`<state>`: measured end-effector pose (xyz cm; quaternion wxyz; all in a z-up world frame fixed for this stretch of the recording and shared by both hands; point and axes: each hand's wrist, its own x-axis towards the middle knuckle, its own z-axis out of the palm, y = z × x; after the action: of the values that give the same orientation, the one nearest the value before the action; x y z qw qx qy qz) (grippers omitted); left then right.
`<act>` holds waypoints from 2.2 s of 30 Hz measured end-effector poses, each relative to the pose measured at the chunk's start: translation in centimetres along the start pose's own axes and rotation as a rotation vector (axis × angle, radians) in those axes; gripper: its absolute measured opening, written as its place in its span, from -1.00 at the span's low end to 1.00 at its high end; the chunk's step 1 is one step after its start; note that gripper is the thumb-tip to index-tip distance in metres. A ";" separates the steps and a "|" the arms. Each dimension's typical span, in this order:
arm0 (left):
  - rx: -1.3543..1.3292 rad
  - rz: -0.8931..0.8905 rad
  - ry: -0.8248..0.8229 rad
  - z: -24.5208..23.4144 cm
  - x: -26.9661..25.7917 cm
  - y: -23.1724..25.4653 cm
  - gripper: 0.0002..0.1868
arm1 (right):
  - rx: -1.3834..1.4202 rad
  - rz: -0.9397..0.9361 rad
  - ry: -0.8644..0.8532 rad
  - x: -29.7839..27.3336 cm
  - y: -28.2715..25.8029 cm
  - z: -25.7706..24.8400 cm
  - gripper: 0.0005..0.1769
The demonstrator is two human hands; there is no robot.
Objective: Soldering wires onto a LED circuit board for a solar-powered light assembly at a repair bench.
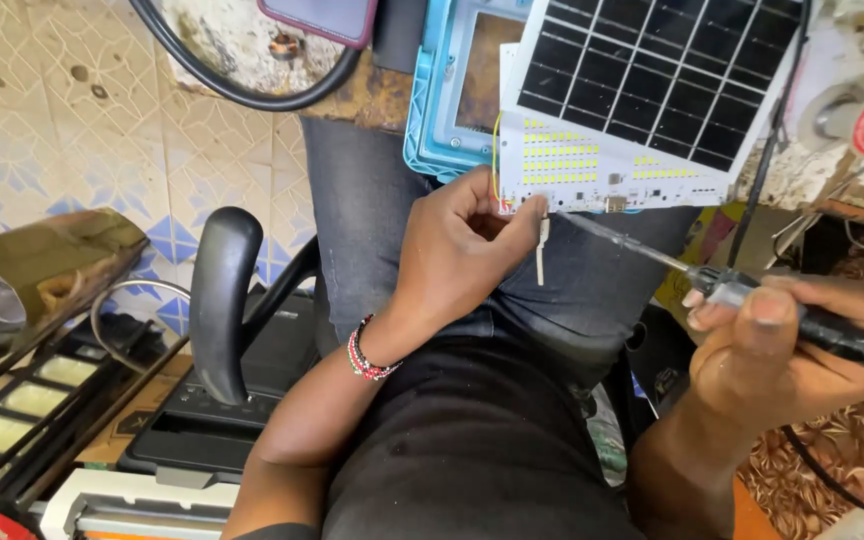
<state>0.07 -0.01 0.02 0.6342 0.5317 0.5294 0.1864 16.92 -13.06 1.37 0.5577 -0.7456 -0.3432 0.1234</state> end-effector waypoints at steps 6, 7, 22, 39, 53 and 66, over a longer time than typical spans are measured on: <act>0.004 -0.004 -0.004 0.0 0.1 0.0 -0.56 | -0.019 -0.071 -0.014 -0.2 1.8 -1.0 -0.52; -0.005 0.003 -0.006 0.0 0.1 0.0 -0.58 | -0.039 -0.037 -0.001 -0.3 1.5 -0.9 -0.53; 0.010 0.027 0.000 0.0 0.1 -0.2 -0.60 | -0.071 -0.001 -0.063 -0.3 1.5 -0.8 -0.48; 0.044 0.027 0.004 -0.1 0.2 -0.3 -0.58 | -0.198 -0.078 -0.035 -1.2 4.1 -4.3 -0.44; 0.056 0.057 -0.003 -0.2 0.2 -0.1 -0.57 | -0.222 -0.222 -0.347 -2.7 2.3 -7.2 -0.52; 0.078 0.091 0.005 -0.1 0.2 -0.3 -0.56 | -0.141 -0.072 -0.355 -2.3 2.8 -5.2 -0.52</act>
<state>-0.05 0.06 -0.35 0.6023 0.5792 0.5132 0.1957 19.25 -18.89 0.12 0.4389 -0.7364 -0.4705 0.2089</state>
